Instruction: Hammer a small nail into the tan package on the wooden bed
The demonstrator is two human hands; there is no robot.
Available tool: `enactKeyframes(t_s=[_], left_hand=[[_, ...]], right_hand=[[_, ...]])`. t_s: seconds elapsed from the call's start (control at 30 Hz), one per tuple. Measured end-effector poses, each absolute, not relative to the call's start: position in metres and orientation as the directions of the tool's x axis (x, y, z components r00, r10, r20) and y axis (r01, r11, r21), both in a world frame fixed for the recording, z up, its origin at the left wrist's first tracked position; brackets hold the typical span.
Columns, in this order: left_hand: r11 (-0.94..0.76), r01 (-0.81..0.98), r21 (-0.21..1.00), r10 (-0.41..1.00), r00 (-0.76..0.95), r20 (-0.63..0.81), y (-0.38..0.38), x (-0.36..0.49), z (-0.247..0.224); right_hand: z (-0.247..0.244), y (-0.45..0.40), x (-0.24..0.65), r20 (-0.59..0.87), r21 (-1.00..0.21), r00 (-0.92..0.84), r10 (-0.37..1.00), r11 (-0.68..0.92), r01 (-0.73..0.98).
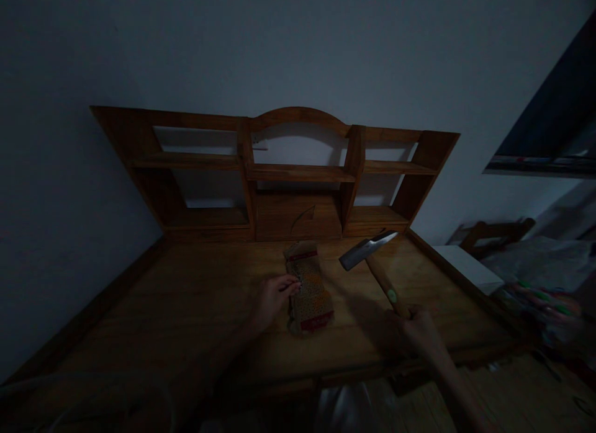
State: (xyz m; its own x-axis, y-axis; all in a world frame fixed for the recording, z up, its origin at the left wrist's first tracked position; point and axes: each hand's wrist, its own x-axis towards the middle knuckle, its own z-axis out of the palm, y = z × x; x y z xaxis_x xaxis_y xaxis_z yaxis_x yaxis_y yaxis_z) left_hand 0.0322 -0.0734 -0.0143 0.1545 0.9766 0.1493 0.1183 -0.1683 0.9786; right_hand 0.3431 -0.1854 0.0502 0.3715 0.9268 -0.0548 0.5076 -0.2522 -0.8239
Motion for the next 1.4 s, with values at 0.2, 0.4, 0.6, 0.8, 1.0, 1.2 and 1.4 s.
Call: enactKeyframes(t_s=[0.2,0.4,0.6,0.8,1.0,1.2,1.4], left_hand=[[-0.188,0.216,0.958,0.975,0.156,0.156,-0.079,0.032,-0.004],[-0.252,0.296,0.921,0.961,0.19,0.201,-0.074,0.03,-0.012],[-0.29,0.347,0.892,0.953,0.188,0.236,-0.072,0.028,-0.017],[-0.297,0.317,0.901,0.949,0.198,0.244,-0.074,0.031,-0.012],[-0.295,0.303,0.906,0.948,0.209,0.239,-0.077,0.033,-0.009],[-0.288,0.293,0.912,0.949,0.218,0.23,-0.081,0.033,-0.001],[-0.296,0.313,0.903,0.951,0.19,0.245,-0.075,0.032,-0.01]], right_hand=[[0.055,-0.183,0.341,-0.097,-0.819,0.388,0.916,-0.295,0.492],[0.047,-0.181,0.345,-0.092,-0.81,0.381,0.92,-0.292,0.508],[0.054,-0.18,0.345,0.136,-0.538,0.358,0.924,-0.234,0.81],[0.079,-0.179,0.326,0.282,0.029,0.232,0.931,-0.25,0.968],[0.087,-0.172,0.3,0.358,0.03,0.187,0.915,-0.212,0.977],[0.087,-0.168,0.291,0.331,0.009,0.197,0.923,-0.212,0.977],[0.077,-0.172,0.288,0.245,0.038,0.141,0.959,-0.155,0.987]])
